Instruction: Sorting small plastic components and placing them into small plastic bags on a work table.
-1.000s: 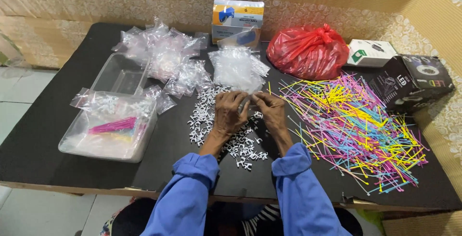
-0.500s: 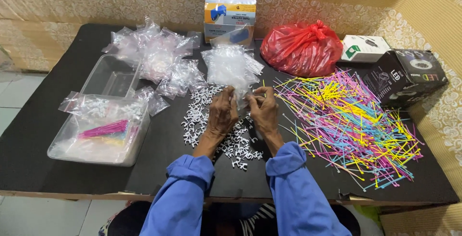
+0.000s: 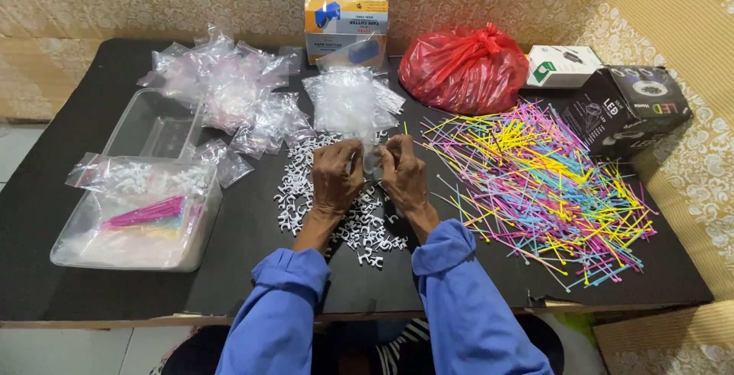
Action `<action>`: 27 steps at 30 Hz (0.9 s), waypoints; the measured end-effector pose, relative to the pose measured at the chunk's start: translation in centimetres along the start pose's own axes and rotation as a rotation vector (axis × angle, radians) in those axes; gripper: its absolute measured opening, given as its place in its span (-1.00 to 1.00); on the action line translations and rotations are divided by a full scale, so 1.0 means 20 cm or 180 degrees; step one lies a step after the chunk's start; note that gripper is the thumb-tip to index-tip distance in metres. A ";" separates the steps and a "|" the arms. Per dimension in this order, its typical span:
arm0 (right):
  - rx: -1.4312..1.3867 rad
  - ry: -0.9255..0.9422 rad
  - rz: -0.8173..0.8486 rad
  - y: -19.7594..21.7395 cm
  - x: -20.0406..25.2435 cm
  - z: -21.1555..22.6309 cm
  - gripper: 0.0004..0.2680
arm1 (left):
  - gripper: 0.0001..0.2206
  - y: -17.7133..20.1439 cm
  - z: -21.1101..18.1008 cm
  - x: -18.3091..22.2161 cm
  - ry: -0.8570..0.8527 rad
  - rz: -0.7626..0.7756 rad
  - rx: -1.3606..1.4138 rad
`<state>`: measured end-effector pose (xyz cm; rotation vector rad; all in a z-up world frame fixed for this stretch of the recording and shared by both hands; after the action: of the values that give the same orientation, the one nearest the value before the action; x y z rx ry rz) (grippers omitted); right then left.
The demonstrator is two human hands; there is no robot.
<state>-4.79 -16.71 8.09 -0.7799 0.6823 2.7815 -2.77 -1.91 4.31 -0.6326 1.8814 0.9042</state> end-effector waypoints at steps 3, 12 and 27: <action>0.0126 0.0013 -0.0102 0.02 0.00 0.04 -0.90 | -0.89 -0.03 0.02 0.04 0.0223 0.0087 0.0257; -0.0130 0.0351 -0.0278 0.02 0.00 -0.13 -0.85 | -0.85 -0.11 0.10 0.12 0.0058 0.0210 0.0201; -0.0255 0.0967 -0.0571 0.05 -0.01 0.03 -0.79 | -0.78 0.11 -0.05 -0.05 -0.0838 0.0906 -0.0677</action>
<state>-5.17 -17.36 9.16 -1.2317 0.5185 2.5672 -4.48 -1.40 6.24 -0.3517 1.6740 1.3179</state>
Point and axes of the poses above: each hand's wrist, its own x-axis away from the middle knuckle, its own y-axis out of the back of the hand, z = x × y, the point moved 2 cm from there along -x, towards the middle knuckle, and after that the axes turned 4 degrees about -x, right-handed, at the moved point
